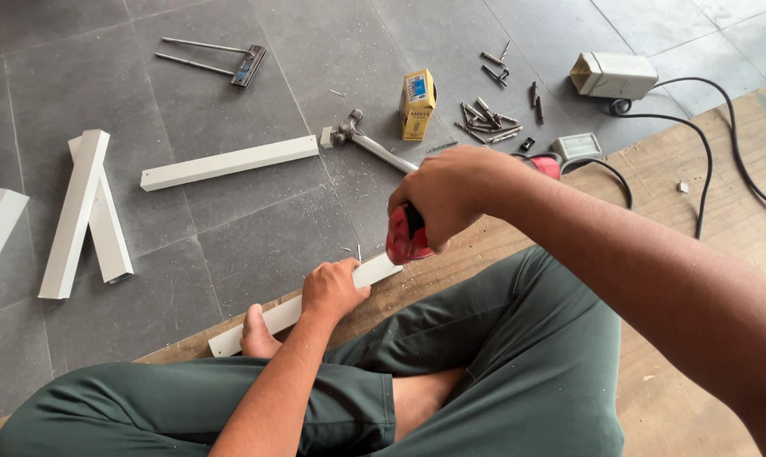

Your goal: The person sits on a tiled floor and uses a red power drill to make holes in white rectangular profiles. They hold the profile with one hand and operate the drill with the other, occasionally adjusting the piece or inserting a screw.

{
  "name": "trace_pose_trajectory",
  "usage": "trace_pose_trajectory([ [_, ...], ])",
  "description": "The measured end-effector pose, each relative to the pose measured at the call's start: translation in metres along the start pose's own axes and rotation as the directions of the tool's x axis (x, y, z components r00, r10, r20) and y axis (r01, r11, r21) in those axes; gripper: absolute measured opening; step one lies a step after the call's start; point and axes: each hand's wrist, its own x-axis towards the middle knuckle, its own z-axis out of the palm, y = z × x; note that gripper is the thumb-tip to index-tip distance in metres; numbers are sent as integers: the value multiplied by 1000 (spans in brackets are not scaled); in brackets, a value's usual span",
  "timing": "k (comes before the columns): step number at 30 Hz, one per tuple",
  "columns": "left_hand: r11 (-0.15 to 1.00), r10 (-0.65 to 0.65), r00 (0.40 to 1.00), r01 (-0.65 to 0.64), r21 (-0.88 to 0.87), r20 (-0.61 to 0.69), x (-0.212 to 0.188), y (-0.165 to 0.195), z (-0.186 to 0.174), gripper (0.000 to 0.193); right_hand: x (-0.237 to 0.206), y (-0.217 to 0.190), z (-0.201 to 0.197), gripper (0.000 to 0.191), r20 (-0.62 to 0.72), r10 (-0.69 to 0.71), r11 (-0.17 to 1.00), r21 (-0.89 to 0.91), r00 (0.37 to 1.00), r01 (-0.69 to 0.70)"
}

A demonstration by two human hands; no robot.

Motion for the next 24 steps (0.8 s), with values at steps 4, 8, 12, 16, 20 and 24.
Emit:
trace_pose_trajectory([
  [4, 999, 32, 998, -33, -19, -48, -4, 0, 1, 49, 6, 5, 0, 83, 49, -30, 999, -15, 998, 31],
  [8, 998, 50, 995, -52, -29, -84, -7, -2, 2, 47, 7, 21, -5, 93, 127, -86, 994, 74, 988, 77],
  [12, 998, 50, 995, -53, -27, -85, -5, -4, 3, 48, -3, 29, 0, 73, 61, -43, 996, 87, 997, 38],
  [16, 999, 35, 997, -36, -20, -67, -3, -4, 4, 47, -6, 21, -1, 68, 138, 105, 971, 200, 985, -131],
  [20, 999, 31, 997, -32, -24, -70, -4, -3, 4, 47, -7, 12, -6, 62, 200, 150, 947, 251, 968, -199],
  [24, 1000, 18, 998, -19, -12, -56, -3, -2, 2, 47, -15, 10, -10, 61, 205, 193, 937, 251, 960, -242],
])
